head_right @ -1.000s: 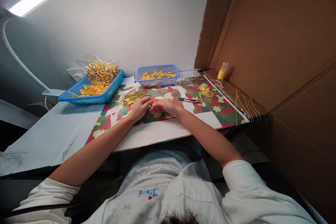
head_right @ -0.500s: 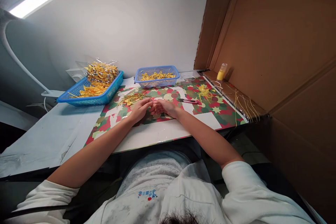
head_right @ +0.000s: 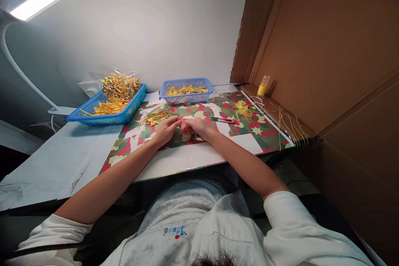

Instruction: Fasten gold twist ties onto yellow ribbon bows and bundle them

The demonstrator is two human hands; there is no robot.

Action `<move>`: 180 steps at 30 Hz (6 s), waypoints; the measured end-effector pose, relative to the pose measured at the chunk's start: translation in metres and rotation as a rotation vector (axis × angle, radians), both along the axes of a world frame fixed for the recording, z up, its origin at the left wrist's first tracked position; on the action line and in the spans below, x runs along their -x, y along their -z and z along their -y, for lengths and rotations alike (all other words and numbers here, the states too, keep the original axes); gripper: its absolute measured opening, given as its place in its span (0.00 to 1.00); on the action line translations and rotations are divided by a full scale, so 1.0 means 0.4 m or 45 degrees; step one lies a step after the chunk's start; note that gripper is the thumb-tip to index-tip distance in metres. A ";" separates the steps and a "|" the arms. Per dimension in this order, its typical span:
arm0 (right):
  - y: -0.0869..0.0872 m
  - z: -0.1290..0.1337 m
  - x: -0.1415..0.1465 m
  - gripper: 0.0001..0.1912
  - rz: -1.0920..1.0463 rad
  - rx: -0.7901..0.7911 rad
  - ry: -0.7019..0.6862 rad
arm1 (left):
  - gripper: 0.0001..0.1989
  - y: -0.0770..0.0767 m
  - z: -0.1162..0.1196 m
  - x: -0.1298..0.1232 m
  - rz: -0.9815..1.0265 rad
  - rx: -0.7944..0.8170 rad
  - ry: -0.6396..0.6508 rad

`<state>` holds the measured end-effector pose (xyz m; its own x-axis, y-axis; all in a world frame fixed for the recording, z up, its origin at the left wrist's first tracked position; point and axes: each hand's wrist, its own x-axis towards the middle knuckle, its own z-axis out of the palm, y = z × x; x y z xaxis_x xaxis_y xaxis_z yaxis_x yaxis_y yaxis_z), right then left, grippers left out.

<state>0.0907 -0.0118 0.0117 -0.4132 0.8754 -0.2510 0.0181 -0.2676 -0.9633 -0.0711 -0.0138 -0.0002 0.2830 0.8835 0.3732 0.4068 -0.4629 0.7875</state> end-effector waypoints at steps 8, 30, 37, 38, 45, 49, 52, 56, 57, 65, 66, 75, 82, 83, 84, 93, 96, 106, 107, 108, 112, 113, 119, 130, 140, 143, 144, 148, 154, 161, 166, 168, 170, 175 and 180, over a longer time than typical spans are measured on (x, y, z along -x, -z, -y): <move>0.000 -0.003 -0.004 0.14 0.007 -0.002 0.000 | 0.12 -0.004 0.000 -0.002 -0.019 0.001 -0.097; -0.003 0.000 -0.001 0.13 -0.002 -0.036 0.000 | 0.13 -0.005 -0.002 -0.001 -0.062 -0.016 -0.126; 0.000 -0.001 -0.004 0.13 0.006 -0.060 -0.029 | 0.12 -0.008 -0.002 -0.001 -0.078 -0.012 -0.149; 0.000 -0.001 -0.004 0.12 0.009 -0.060 -0.030 | 0.12 -0.007 -0.002 -0.002 -0.081 -0.014 -0.150; -0.005 0.001 -0.005 0.11 0.032 -0.054 -0.047 | 0.12 -0.001 -0.004 0.001 -0.111 -0.045 -0.144; -0.004 0.001 -0.008 0.10 0.033 -0.059 -0.065 | 0.13 0.000 -0.005 0.002 -0.137 -0.057 -0.143; -0.001 0.000 -0.009 0.10 0.052 -0.076 -0.084 | 0.13 -0.002 -0.004 0.001 -0.150 -0.049 -0.142; 0.003 -0.003 -0.009 0.10 0.058 -0.094 -0.100 | 0.13 -0.002 -0.002 -0.001 -0.150 -0.048 -0.141; 0.003 -0.004 -0.009 0.10 0.062 -0.098 -0.101 | 0.13 -0.003 -0.002 -0.002 -0.151 -0.052 -0.140; 0.005 -0.004 -0.010 0.08 0.038 -0.106 -0.121 | 0.14 -0.010 -0.001 -0.002 -0.164 -0.089 -0.163; 0.005 -0.004 -0.010 0.08 0.037 -0.103 -0.118 | 0.14 -0.010 -0.001 -0.001 -0.163 -0.082 -0.160; 0.005 -0.004 -0.007 0.10 0.047 -0.100 -0.104 | 0.13 0.002 -0.005 0.003 -0.144 -0.033 -0.117; -0.003 -0.001 -0.011 0.10 0.057 -0.088 -0.095 | 0.15 -0.003 -0.007 0.013 -0.111 -0.350 -0.227; -0.004 0.000 -0.011 0.10 0.063 -0.086 -0.095 | 0.17 -0.005 -0.004 0.014 -0.119 -0.369 -0.186; -0.005 0.000 -0.011 0.10 0.072 -0.083 -0.097 | 0.18 -0.006 0.000 0.013 -0.127 -0.355 -0.112; -0.005 -0.002 -0.034 0.11 0.311 -0.323 -0.233 | 0.16 -0.007 0.020 -0.005 0.145 0.365 0.273; 0.002 0.002 -0.036 0.13 0.442 -0.721 -0.251 | 0.15 -0.016 0.024 -0.005 0.240 0.552 0.282; 0.011 0.009 -0.049 0.07 0.689 -1.390 -0.044 | 0.20 -0.031 0.031 0.004 0.162 0.608 0.293; 0.009 0.009 -0.052 0.06 0.678 -1.369 -0.053 | 0.20 -0.029 0.029 0.005 0.179 0.597 0.283; 0.007 0.009 -0.055 0.05 0.666 -1.354 -0.059 | 0.20 -0.027 0.027 0.006 0.195 0.590 0.278; 0.002 0.009 -0.062 0.05 0.646 -1.343 -0.056 | 0.21 -0.026 0.025 0.006 0.231 0.577 0.276; 0.002 0.009 -0.062 0.05 0.649 -1.343 -0.058 | 0.21 -0.027 0.025 0.005 0.230 0.571 0.279; 0.002 0.013 -0.056 0.09 0.706 -1.329 -0.067 | 0.23 -0.028 0.022 0.006 0.097 0.341 0.305; 0.003 0.015 -0.048 0.09 0.951 -1.337 -0.008 | 0.23 -0.018 0.009 0.013 -0.029 0.216 0.273; 0.001 0.012 -0.058 0.05 0.888 -1.334 0.051 | 0.20 -0.025 0.016 0.010 -0.058 0.196 0.169; -0.001 0.017 -0.055 0.06 0.891 -1.311 0.012 | 0.20 -0.023 0.015 0.011 -0.068 0.190 0.190; -0.001 0.018 -0.053 0.07 0.898 -1.317 -0.004 | 0.20 -0.022 0.014 0.011 -0.072 0.190 0.201; 0.000 0.020 -0.047 0.07 0.932 -1.356 -0.024 | 0.20 -0.021 0.016 0.011 -0.102 0.167 0.218; 0.009 0.012 -0.047 0.11 0.979 -1.440 -0.034 | 0.19 -0.026 0.019 0.009 -0.132 0.139 0.198; 0.025 0.002 -0.045 0.14 0.998 -1.567 0.052 | 0.19 -0.022 0.018 0.010 -0.152 0.141 0.176; 0.025 0.004 -0.046 0.15 1.004 -1.572 0.061 | 0.19 -0.017 0.017 0.010 -0.169 0.148 0.154; 0.019 0.009 -0.046 0.11 1.008 -1.523 0.045 | 0.19 -0.016 0.016 0.010 -0.168 0.134 0.151; 0.013 0.013 -0.045 0.06 1.032 -1.462 0.013 | 0.19 -0.018 0.017 0.010 -0.167 0.127 0.153; 0.013 0.015 -0.040 0.07 1.091 -1.447 -0.041 | 0.19 -0.026 0.021 0.009 -0.146 0.149 0.177; 0.022 0.010 -0.037 0.12 1.082 -1.530 -0.026 | 0.18 -0.023 0.020 0.009 -0.132 0.143 0.175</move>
